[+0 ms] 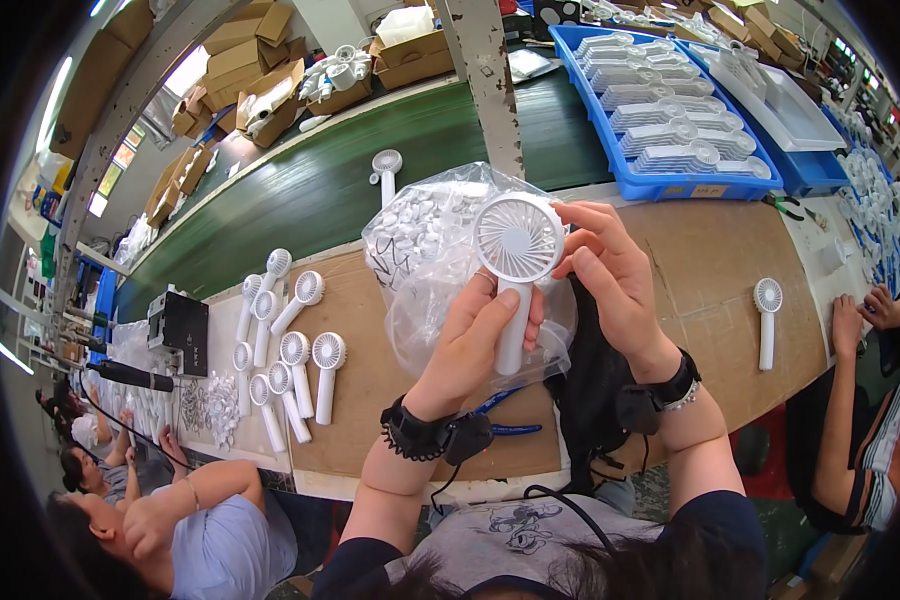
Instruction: The person assembles a handheld fan by pressing a small circular cap onto the back of the fan head, then repeats the process with a second fan before setting both down.
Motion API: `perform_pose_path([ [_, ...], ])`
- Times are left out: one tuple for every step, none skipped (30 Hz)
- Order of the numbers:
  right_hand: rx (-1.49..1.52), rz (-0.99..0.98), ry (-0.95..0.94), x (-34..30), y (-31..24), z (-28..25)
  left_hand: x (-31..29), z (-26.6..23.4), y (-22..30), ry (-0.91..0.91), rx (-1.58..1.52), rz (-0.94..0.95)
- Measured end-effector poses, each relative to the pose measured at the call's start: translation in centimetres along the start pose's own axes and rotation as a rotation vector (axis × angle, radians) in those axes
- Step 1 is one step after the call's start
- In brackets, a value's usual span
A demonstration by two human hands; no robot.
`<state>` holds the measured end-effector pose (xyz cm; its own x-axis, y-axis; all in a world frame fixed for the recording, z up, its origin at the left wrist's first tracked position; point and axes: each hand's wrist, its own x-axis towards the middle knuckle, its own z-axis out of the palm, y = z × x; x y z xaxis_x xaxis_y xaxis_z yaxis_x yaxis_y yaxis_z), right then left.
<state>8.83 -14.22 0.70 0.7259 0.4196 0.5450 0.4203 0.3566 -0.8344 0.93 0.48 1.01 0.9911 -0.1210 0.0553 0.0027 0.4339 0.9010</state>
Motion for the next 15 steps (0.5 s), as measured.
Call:
perform_pose_path([
  [0.0,0.0,0.0,-0.01,0.0,0.0,0.0,-0.02,-0.03,0.003,0.003,0.005],
  [0.001,0.002,0.001,-0.01,-0.02,0.0,0.01,-0.02,-0.02,0.003,0.003,0.005],
  [0.002,0.004,0.001,0.0,-0.05,0.0,0.01,-0.02,0.01,0.004,0.005,0.002],
  [0.003,0.006,0.001,0.01,-0.06,0.0,0.02,-0.01,0.04,0.004,0.006,-0.001],
  [0.003,0.006,0.001,0.03,-0.06,0.01,0.02,-0.01,0.08,0.005,0.008,-0.003],
  [0.003,0.006,0.0,0.02,-0.05,0.0,0.02,-0.02,0.07,0.005,0.008,-0.003],
  [0.002,0.007,-0.001,0.01,-0.03,0.0,0.02,-0.02,0.07,0.003,0.007,-0.006],
  [0.002,0.007,-0.002,0.01,-0.03,0.01,0.01,-0.03,0.07,0.002,0.006,-0.008],
  [0.002,0.007,-0.003,0.0,-0.05,0.02,0.0,-0.03,0.08,0.0,0.004,-0.01],
  [0.001,0.006,-0.003,-0.01,-0.08,0.05,-0.01,-0.02,0.09,0.0,0.004,-0.01],
  [0.0,0.006,-0.003,-0.02,-0.12,0.08,-0.04,0.01,0.11,0.003,0.004,-0.01],
  [-0.001,0.006,-0.002,-0.03,-0.15,0.11,-0.06,0.04,0.13,0.006,0.004,-0.011],
  [-0.001,0.006,-0.003,-0.05,-0.16,0.12,-0.09,0.06,0.13,0.009,0.003,-0.012],
  [-0.003,0.006,-0.004,-0.07,-0.17,0.13,-0.12,0.08,0.12,0.009,0.003,-0.012],
  [-0.005,0.007,-0.005,-0.11,-0.17,0.13,-0.14,0.1,0.09,0.009,0.003,-0.009],
])
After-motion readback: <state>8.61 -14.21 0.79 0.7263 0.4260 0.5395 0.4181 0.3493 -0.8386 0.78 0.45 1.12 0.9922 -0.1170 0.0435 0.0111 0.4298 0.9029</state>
